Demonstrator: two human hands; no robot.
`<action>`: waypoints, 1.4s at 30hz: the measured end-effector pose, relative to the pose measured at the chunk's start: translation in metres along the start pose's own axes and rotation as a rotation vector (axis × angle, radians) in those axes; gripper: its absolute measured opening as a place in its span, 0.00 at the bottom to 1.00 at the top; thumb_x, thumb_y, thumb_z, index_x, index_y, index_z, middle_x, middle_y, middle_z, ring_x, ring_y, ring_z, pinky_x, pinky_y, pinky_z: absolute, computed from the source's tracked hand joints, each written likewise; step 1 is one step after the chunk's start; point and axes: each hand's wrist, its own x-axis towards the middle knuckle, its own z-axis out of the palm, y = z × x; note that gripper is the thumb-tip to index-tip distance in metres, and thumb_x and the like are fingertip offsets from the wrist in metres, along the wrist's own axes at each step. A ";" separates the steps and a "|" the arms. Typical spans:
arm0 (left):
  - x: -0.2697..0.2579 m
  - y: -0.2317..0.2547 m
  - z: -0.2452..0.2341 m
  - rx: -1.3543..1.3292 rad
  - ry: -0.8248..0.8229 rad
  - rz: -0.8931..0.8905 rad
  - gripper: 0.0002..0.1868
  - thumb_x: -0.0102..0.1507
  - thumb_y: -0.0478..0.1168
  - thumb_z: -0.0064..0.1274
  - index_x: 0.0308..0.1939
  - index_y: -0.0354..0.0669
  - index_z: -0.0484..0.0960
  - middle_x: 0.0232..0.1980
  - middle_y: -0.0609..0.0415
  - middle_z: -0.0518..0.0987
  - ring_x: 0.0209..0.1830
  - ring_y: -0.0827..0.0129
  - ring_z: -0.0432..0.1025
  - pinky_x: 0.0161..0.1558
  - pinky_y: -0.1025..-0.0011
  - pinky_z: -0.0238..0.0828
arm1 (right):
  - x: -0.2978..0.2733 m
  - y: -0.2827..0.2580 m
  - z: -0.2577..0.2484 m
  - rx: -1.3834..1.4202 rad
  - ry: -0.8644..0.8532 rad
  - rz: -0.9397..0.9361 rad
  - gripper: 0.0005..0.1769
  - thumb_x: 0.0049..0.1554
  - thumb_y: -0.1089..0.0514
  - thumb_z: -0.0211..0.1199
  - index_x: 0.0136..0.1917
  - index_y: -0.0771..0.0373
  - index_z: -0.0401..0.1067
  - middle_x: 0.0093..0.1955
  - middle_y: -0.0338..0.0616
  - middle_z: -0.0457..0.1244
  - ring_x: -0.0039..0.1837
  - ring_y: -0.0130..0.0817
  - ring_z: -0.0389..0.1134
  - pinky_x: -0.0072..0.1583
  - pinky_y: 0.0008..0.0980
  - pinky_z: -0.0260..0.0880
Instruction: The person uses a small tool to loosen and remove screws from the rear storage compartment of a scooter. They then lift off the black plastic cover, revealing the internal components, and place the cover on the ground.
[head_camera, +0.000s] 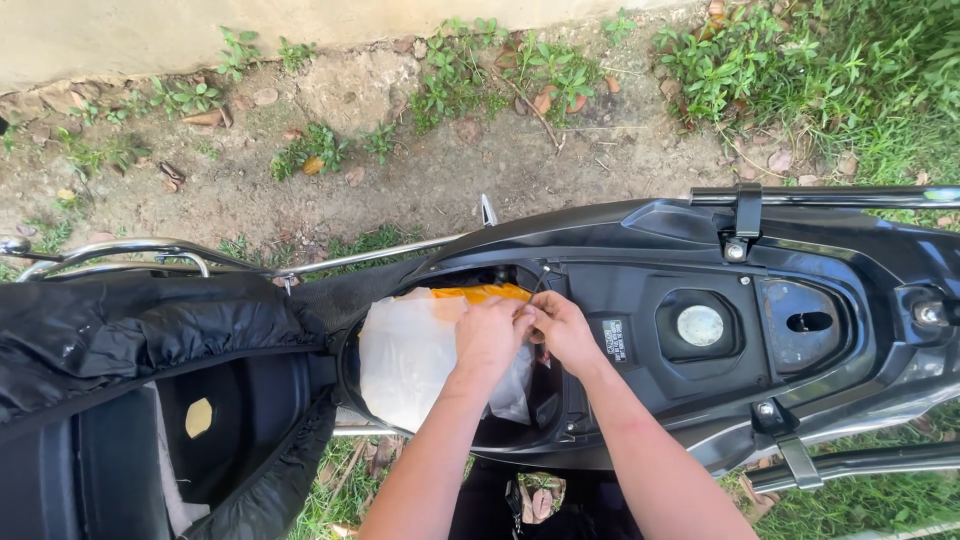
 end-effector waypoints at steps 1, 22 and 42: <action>0.003 0.000 0.005 -0.001 0.001 -0.001 0.17 0.69 0.60 0.57 0.58 0.70 0.90 0.53 0.64 0.87 0.56 0.56 0.85 0.61 0.54 0.83 | 0.000 0.000 0.000 -0.001 -0.001 -0.001 0.10 0.71 0.60 0.62 0.61 0.69 0.75 0.46 0.45 0.69 0.43 0.29 0.74 0.44 0.27 0.81; -0.006 0.021 0.001 -0.100 0.071 -0.112 0.26 0.64 0.69 0.62 0.55 0.62 0.91 0.51 0.56 0.88 0.57 0.52 0.84 0.59 0.51 0.81 | 0.054 0.037 0.010 0.732 0.156 0.292 0.10 0.66 0.59 0.72 0.58 0.65 0.81 0.47 0.51 0.74 0.47 0.40 0.75 0.49 0.34 0.78; 0.002 -0.001 0.037 0.074 0.318 -0.071 0.13 0.65 0.58 0.64 0.40 0.57 0.88 0.41 0.59 0.80 0.45 0.53 0.84 0.49 0.57 0.84 | 0.046 0.013 0.012 0.754 0.252 0.395 0.09 0.65 0.59 0.74 0.57 0.63 0.81 0.49 0.49 0.75 0.48 0.38 0.77 0.50 0.29 0.81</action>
